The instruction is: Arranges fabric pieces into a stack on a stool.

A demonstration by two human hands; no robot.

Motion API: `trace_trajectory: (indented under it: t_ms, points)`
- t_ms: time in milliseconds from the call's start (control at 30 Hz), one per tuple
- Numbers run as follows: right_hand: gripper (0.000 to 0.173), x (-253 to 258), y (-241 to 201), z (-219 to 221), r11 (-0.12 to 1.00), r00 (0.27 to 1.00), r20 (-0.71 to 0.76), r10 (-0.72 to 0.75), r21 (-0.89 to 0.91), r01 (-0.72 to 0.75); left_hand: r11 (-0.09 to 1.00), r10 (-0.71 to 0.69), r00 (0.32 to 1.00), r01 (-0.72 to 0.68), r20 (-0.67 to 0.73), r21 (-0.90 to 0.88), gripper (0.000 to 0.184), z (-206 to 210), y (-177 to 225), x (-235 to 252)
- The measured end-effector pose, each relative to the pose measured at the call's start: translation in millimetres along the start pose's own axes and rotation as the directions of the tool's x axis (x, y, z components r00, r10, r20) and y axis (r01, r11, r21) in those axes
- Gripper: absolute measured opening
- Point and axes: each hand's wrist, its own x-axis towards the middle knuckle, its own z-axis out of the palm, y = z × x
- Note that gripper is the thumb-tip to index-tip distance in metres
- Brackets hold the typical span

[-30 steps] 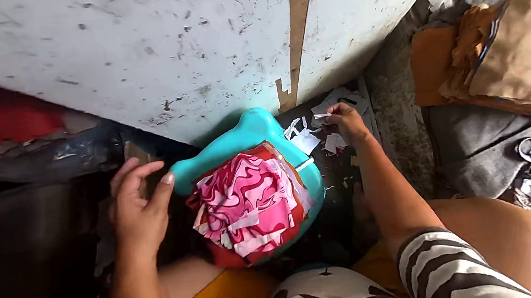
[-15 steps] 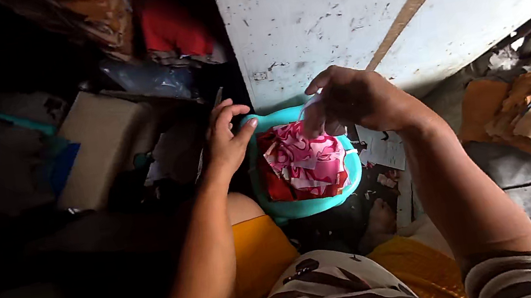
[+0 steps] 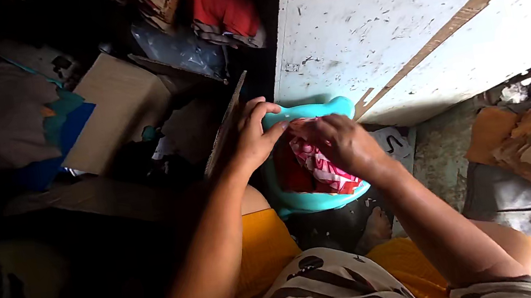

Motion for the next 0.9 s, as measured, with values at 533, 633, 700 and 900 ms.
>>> trace_trajectory:
  t_ms: [533,633,700,900]
  points:
    - [0.017,-64.1,1.2,43.4,0.993,0.998,0.037,0.045,-0.114,-0.041,0.989,-0.027,0.975,-0.006,0.220,0.149,0.027,8.3,-0.4,-1.8]
    - [0.018,-68.7,3.4,41.9,0.995,0.994,0.074,0.082,-0.056,-0.078,0.982,-0.037,0.964,-0.012,0.262,0.186,0.020,14.2,-0.6,-1.7]
    - [0.019,-70.8,3.1,39.9,0.995,0.991,0.091,0.100,-0.021,-0.099,0.971,-0.052,0.955,-0.020,0.292,0.238,0.018,22.3,-2.0,-1.7]
    - [0.030,-72.4,-0.1,50.4,0.991,0.993,-0.001,0.121,-0.050,-0.121,0.894,-0.158,0.936,0.000,0.315,0.448,0.033,40.4,-0.1,-0.2]
